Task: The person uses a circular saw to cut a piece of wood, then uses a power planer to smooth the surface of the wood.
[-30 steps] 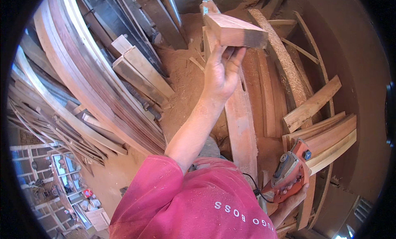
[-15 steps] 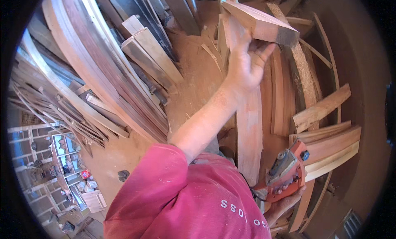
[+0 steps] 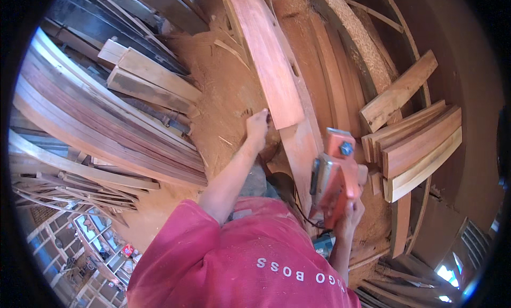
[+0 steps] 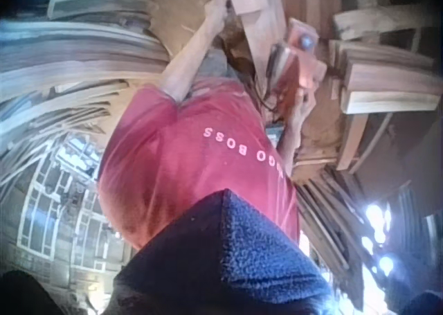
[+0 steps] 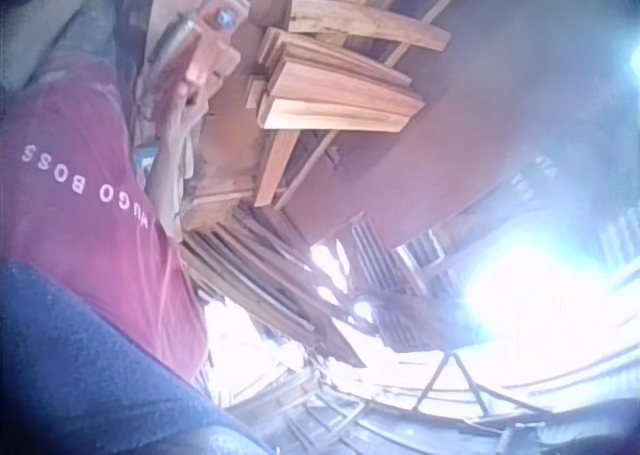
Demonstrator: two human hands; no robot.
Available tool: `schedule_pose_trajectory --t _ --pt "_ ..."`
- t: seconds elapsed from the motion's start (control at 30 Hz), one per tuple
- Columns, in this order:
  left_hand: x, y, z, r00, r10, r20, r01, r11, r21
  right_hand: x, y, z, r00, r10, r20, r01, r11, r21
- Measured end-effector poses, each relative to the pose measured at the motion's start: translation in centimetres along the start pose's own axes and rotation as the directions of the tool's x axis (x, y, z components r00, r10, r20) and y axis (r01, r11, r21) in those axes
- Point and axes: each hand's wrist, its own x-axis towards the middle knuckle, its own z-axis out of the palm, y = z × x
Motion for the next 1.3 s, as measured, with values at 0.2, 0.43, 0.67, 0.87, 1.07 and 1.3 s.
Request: schedule_pose_trajectory --t 0.2,0.43,0.67,0.87,1.07,1.3 --pt "-2.1 -7.1 -7.9 0.944 0.088 0.319 -0.329 0.350 0.877 7.2 -1.1 8.8 0.971 -0.051 0.234 0.006 0.982 0.188" --pt "-7.3 -13.0 -7.4 0.772 -0.339 0.538 -0.369 0.450 0.813 14.9 2.0 17.9 0.904 -0.192 0.383 0.184 0.981 0.057" --pt "-7.4 -10.6 -7.3 0.600 -0.507 0.619 -0.311 0.565 0.764 14.8 1.8 18.4 0.855 0.064 0.514 -0.118 0.990 0.072" --pt "-5.4 -7.9 -7.2 0.607 -0.483 0.631 -0.302 0.594 0.745 19.0 -1.3 22.1 0.898 -0.019 0.440 0.019 1.000 0.004" --pt "-1.7 -1.9 -6.4 0.653 -0.585 0.481 -0.283 0.401 0.871 25.2 -3.4 27.4 0.901 -0.067 0.429 0.054 0.998 0.042" --pt "5.6 1.9 -7.3 0.607 -0.656 0.448 -0.205 0.415 0.886 32.1 -9.4 33.6 0.919 -0.058 0.390 0.072 0.997 -0.020"
